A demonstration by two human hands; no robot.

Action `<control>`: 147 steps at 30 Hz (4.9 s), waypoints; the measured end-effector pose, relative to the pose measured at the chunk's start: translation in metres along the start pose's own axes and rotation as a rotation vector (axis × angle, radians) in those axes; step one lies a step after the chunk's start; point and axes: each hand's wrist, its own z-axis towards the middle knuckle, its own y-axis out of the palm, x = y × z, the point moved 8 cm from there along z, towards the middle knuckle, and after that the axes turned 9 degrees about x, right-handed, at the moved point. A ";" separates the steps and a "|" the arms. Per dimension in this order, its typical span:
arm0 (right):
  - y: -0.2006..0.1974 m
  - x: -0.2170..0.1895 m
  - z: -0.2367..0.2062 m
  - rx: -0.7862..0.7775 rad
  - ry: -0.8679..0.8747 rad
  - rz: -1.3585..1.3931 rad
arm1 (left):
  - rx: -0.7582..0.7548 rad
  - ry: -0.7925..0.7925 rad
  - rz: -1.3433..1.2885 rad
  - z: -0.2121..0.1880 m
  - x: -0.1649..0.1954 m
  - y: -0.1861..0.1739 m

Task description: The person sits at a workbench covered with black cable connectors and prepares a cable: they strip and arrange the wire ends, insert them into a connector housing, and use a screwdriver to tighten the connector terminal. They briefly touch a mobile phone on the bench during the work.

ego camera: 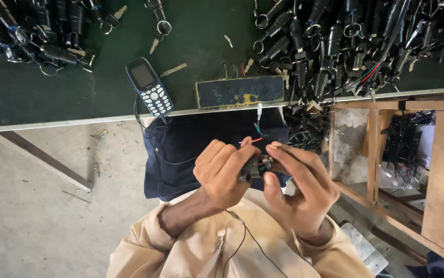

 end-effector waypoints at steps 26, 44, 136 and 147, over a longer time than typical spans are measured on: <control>-0.012 0.004 -0.018 0.121 -0.125 0.099 | 0.067 0.069 -0.133 -0.005 0.012 -0.003; -0.011 0.009 -0.022 0.095 -0.148 0.092 | 0.050 0.139 -0.108 -0.004 0.014 -0.004; -0.019 0.054 -0.027 0.186 0.149 0.537 | -0.494 -0.160 -0.576 -0.031 0.033 0.036; -0.021 0.058 -0.033 0.147 0.072 0.639 | -0.515 -0.304 -0.674 -0.060 0.038 0.046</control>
